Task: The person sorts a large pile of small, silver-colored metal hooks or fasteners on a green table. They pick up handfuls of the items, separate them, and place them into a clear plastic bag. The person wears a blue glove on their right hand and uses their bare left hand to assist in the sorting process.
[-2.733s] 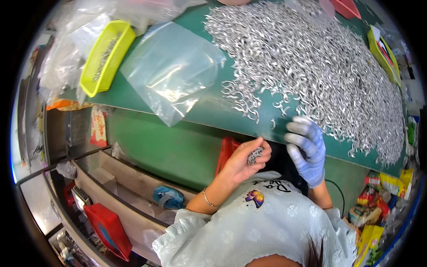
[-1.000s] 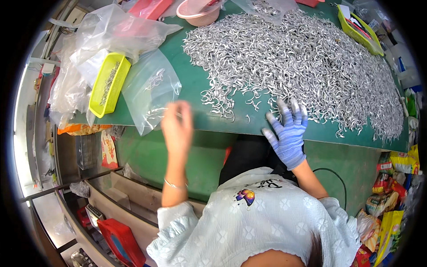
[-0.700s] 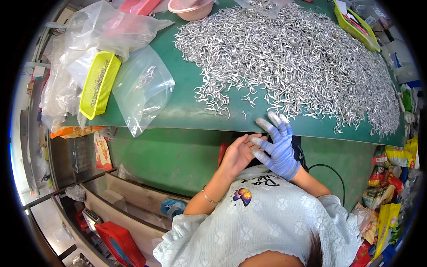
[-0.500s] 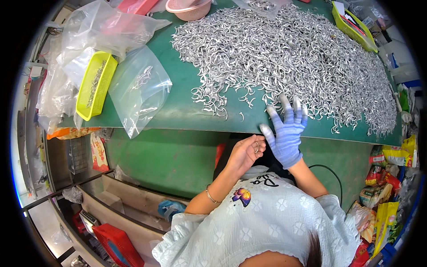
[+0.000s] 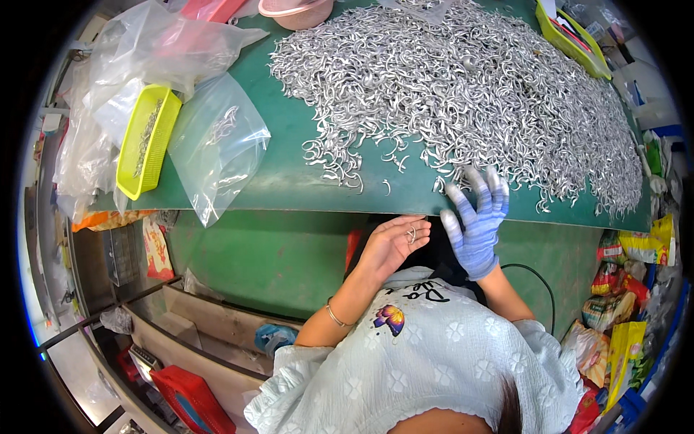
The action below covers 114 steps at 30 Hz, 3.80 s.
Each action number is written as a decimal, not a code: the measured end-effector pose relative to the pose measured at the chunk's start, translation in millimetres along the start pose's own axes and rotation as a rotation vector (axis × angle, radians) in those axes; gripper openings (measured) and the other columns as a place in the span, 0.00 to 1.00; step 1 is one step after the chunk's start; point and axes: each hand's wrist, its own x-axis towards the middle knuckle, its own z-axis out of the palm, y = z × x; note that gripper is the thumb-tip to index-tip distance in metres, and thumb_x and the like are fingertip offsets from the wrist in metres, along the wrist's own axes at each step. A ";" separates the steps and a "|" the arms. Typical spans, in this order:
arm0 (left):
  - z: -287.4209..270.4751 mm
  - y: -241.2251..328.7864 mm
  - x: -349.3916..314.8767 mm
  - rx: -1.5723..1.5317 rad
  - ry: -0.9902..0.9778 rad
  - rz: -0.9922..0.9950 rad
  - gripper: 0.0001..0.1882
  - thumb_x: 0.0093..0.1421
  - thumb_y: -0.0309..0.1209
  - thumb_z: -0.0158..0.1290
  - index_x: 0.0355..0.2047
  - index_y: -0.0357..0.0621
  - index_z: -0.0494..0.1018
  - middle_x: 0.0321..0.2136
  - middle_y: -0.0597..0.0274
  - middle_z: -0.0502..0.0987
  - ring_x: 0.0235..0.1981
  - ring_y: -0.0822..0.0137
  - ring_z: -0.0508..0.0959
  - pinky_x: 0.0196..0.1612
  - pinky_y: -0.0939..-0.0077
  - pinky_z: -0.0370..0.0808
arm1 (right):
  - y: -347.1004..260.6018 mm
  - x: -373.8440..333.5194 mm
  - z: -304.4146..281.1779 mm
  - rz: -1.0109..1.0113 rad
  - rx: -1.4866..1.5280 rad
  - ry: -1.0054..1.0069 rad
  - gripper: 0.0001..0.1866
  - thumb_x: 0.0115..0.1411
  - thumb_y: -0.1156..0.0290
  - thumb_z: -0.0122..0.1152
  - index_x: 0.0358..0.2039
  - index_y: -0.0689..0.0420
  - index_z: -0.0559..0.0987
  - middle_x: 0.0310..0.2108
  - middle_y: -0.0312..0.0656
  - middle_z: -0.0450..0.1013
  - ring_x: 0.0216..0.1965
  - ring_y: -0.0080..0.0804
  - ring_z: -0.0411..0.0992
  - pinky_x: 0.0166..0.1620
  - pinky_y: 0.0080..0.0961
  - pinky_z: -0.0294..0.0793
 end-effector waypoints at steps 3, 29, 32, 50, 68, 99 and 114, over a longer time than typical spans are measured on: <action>3.5 -2.8 -0.6 0.066 -0.006 -0.021 0.18 0.64 0.25 0.45 0.51 0.24 0.68 0.46 0.43 0.76 0.48 0.56 0.78 0.54 0.62 0.75 | 4.8 -5.1 2.0 -0.014 -0.051 0.000 0.17 0.55 0.58 0.61 0.45 0.48 0.79 0.60 0.44 0.63 0.65 0.51 0.53 0.65 0.54 0.44; 7.1 -16.1 18.2 0.021 -0.070 -0.106 0.16 0.65 0.24 0.47 0.52 0.28 0.69 0.44 0.52 0.77 0.41 0.67 0.78 0.47 0.73 0.76 | 10.6 -23.4 4.9 0.034 -0.061 0.057 0.19 0.57 0.54 0.56 0.49 0.42 0.77 0.62 0.43 0.60 0.67 0.50 0.49 0.66 0.53 0.39; 12.9 -14.0 15.9 0.010 -0.048 -0.097 0.17 0.64 0.22 0.47 0.52 0.27 0.69 0.45 0.50 0.76 0.44 0.64 0.78 0.50 0.70 0.76 | 5.1 -21.3 1.1 0.063 -0.069 0.017 0.20 0.59 0.56 0.54 0.50 0.44 0.77 0.62 0.45 0.60 0.67 0.51 0.50 0.66 0.53 0.42; 0.1 -1.3 -2.4 -0.021 0.037 -0.052 0.19 0.64 0.26 0.47 0.53 0.27 0.66 0.50 0.43 0.74 0.50 0.56 0.76 0.56 0.63 0.72 | 34.0 20.8 -2.1 0.048 -0.119 0.161 0.07 0.50 0.67 0.66 0.32 0.46 0.82 0.55 0.41 0.70 0.63 0.48 0.58 0.66 0.50 0.45; -15.3 11.7 -8.7 -0.204 0.007 0.109 0.17 0.65 0.30 0.46 0.48 0.28 0.69 0.50 0.42 0.73 0.55 0.52 0.73 0.60 0.58 0.68 | -43.0 53.6 42.9 -0.136 0.127 -0.095 0.16 0.52 0.65 0.63 0.41 0.53 0.79 0.40 0.39 0.73 0.42 0.40 0.69 0.50 0.41 0.63; -18.5 16.3 -20.6 -0.235 0.102 -0.029 0.11 0.69 0.34 0.46 0.41 0.39 0.71 0.16 0.74 0.56 0.14 0.82 0.53 0.15 0.88 0.51 | -49.3 74.5 50.0 -0.435 0.153 -0.324 0.19 0.55 0.60 0.60 0.47 0.51 0.77 0.56 0.42 0.68 0.65 0.42 0.57 0.67 0.45 0.48; -21.5 14.2 -23.4 -0.225 0.016 0.109 0.12 0.63 0.29 0.49 0.46 0.38 0.71 0.34 0.60 0.74 0.31 0.69 0.72 0.34 0.77 0.70 | -76.0 106.1 90.9 -0.482 0.217 -0.171 0.16 0.50 0.65 0.63 0.41 0.49 0.78 0.51 0.40 0.70 0.58 0.43 0.64 0.57 0.44 0.62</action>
